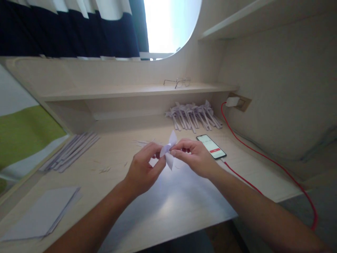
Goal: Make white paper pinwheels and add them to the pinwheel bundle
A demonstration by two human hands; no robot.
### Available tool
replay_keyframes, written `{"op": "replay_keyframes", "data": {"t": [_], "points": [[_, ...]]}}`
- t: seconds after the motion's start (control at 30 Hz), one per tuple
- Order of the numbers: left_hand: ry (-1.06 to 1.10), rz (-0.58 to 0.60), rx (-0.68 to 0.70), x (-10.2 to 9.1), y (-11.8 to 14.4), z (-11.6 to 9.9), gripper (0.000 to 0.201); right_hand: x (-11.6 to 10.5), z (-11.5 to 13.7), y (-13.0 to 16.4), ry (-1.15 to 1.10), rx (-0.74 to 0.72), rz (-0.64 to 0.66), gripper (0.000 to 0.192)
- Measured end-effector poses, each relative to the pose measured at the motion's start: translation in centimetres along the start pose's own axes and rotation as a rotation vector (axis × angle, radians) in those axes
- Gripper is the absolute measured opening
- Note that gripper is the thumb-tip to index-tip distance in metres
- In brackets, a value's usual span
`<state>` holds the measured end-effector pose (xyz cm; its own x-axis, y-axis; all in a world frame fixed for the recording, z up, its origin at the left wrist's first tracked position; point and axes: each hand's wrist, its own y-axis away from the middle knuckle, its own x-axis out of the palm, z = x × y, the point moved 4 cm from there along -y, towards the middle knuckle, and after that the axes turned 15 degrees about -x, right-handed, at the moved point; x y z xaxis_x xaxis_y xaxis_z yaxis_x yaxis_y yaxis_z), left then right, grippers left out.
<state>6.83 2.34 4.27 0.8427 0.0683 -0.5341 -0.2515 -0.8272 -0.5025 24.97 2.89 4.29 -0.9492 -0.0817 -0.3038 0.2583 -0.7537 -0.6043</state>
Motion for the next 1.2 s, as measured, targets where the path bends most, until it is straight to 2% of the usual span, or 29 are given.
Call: {"op": "replay_keyframes", "data": {"t": [0.17, 0.3, 0.4, 0.5, 0.6, 0.67, 0.77, 0.87, 1.03, 1.13, 1.2], "points": [[0.064, -0.045, -0.028, 1.0, -1.6, -0.3, 0.009, -0.4, -3.0, 0.0, -0.248, 0.178, 0.049, 0.026], [0.168, -0.016, -0.061, 1.6, -2.6, -0.5, 0.01, -0.7, -4.1, 0.4, -0.39, 0.182, 0.045, 0.042], [0.27, 0.038, -0.12, 1.8, -3.1, 0.1, 0.006, -0.7, -4.5, 0.8, -0.332, 0.165, 0.073, 0.046], [0.336, 0.077, -0.158, 1.8, -3.3, 1.0, 0.006, -1.3, -5.9, 0.4, -0.098, 0.2, 0.123, 0.043], [0.294, 0.051, -0.171, 1.1, -3.2, 2.2, 0.005, -4.5, -9.2, -2.0, 0.223, 0.301, 0.104, 0.029], [0.218, 0.014, -0.168, 0.4, -2.9, 3.0, 0.006, -8.3, -11.9, -4.4, 0.415, 0.373, -0.006, 0.023], [0.063, -0.013, -0.151, -0.6, -1.9, 4.2, 0.007, -14.2, -16.0, -7.5, 0.669, 0.512, -0.144, 0.035], [-0.035, -0.031, -0.109, -1.6, -0.6, 5.4, 0.005, -17.8, -19.0, -9.0, 0.833, 0.633, -0.222, 0.037], [-0.107, -0.08, -0.106, -3.1, 0.1, 6.7, 0.005, -19.3, -21.4, -9.8, 0.945, 0.775, -0.268, 0.034], [-0.117, -0.12, -0.1, -4.2, -0.1, 6.6, 0.008, -19.3, -21.0, -10.1, 0.941, 0.783, -0.276, 0.035], [-0.103, -0.127, -0.086, -4.8, -0.2, 6.4, 0.009, -18.8, -19.8, -10.1, 0.91, 0.744, -0.265, 0.036]]}}
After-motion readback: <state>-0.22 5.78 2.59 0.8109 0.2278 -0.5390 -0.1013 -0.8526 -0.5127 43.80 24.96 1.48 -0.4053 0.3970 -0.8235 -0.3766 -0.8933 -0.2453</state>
